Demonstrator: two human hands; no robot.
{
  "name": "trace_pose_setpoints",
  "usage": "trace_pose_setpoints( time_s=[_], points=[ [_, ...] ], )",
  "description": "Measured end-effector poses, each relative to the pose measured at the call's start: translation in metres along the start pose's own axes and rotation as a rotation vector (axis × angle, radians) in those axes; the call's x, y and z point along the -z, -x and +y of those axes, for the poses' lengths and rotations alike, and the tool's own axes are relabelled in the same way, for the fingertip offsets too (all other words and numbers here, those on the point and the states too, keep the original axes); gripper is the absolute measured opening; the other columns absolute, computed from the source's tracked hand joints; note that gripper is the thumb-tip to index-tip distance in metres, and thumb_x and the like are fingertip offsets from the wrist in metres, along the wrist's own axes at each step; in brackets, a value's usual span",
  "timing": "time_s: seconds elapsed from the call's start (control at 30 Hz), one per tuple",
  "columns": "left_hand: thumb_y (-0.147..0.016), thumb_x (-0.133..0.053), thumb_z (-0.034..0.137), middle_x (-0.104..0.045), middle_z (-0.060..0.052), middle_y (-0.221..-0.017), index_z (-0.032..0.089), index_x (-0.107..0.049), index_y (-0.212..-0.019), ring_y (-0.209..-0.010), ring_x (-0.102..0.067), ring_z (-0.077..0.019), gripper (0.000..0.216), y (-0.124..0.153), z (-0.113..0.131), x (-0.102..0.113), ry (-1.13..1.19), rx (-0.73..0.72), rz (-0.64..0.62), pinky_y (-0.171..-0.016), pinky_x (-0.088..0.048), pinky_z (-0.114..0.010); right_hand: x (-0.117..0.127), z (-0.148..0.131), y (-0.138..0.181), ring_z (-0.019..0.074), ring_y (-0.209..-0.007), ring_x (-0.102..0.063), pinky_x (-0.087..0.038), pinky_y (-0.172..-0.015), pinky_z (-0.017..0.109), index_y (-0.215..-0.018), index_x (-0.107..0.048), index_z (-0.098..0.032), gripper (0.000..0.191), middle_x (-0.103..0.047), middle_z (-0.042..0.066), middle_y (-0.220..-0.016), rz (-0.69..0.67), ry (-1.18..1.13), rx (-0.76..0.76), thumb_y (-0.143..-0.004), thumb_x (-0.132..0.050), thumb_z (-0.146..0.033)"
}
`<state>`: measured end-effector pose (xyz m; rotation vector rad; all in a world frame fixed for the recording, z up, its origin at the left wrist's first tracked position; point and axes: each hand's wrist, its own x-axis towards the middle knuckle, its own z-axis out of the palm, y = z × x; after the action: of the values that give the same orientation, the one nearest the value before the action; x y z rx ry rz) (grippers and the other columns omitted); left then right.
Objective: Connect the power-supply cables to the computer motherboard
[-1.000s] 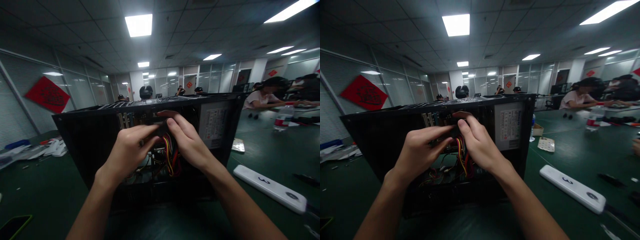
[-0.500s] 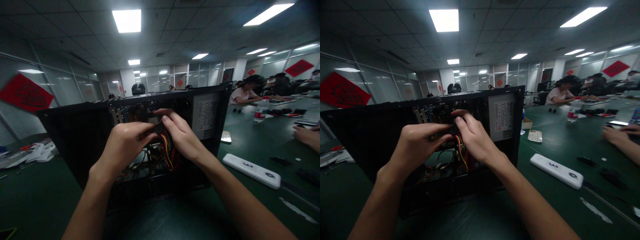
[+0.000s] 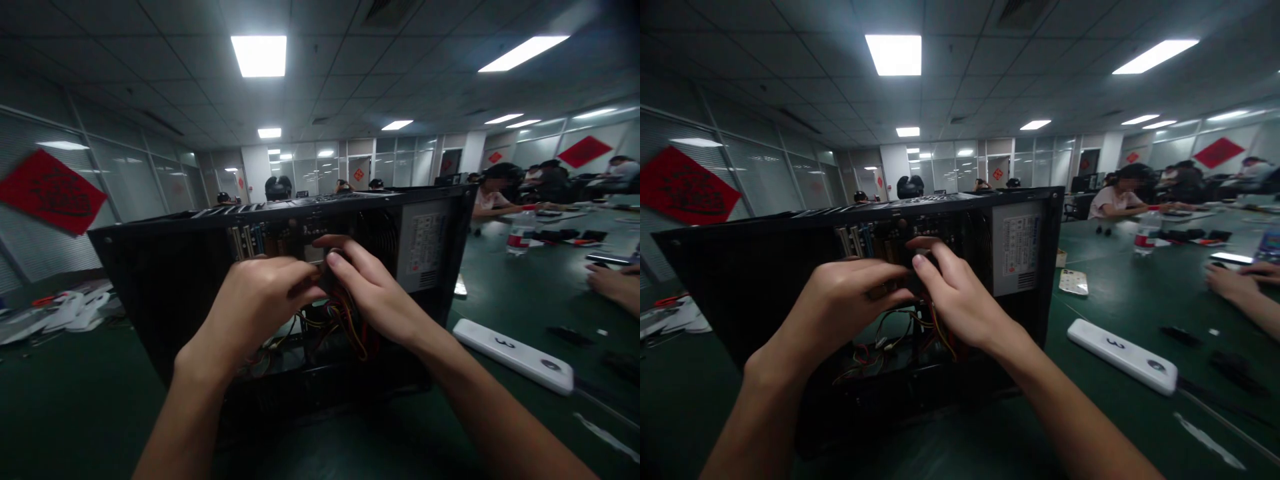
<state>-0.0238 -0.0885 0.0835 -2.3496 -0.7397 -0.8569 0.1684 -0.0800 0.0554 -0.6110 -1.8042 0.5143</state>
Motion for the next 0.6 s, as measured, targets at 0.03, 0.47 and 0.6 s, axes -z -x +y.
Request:
trace_pose_setpoints(
  time_s=[0.03, 0.47, 0.6],
  points=[
    [-0.086, -0.071, 0.033, -0.072, -0.001, -0.078, 0.018, -0.068, -0.092, -0.068, -0.068, -0.0172, 0.016, 0.001, -0.001, 0.002, 0.001, 0.000, -0.028, -0.061, -0.048, -0.027, -0.001, -0.002, 0.001, 0.0195, -0.120, -0.057, -0.043, -0.103, 0.033, -0.127, -0.057, -0.022, 0.034, -0.062, 0.005, -0.128, -0.020, -0.002, -0.014, -0.102, -0.041, -0.039],
    [-0.081, -0.071, 0.028, -0.068, -0.002, -0.094, 0.020, -0.058, -0.125, -0.082, -0.066, -0.0176, 0.046, 0.007, 0.009, 0.021, 0.182, -0.019, -0.218, -0.067, -0.048, -0.026, -0.007, -0.028, 0.016, 0.0303, -0.146, -0.031, -0.033, -0.116, 0.046, -0.154, -0.022, -0.019, 0.079, -0.034, 0.013, -0.157, -0.246, 0.237, -0.033, -0.092, -0.057, -0.053],
    [-0.077, -0.071, 0.022, -0.069, -0.004, -0.098, 0.017, -0.060, -0.122, -0.087, -0.065, -0.0187, 0.047, 0.009, 0.012, 0.026, 0.154, -0.023, -0.182, -0.072, -0.049, -0.028, -0.003, -0.031, 0.013, 0.0302, -0.140, -0.042, -0.042, -0.110, 0.046, -0.154, -0.024, -0.021, 0.074, -0.041, 0.011, -0.153, -0.260, 0.362, 0.005, -0.094, -0.052, -0.053]
  ],
)
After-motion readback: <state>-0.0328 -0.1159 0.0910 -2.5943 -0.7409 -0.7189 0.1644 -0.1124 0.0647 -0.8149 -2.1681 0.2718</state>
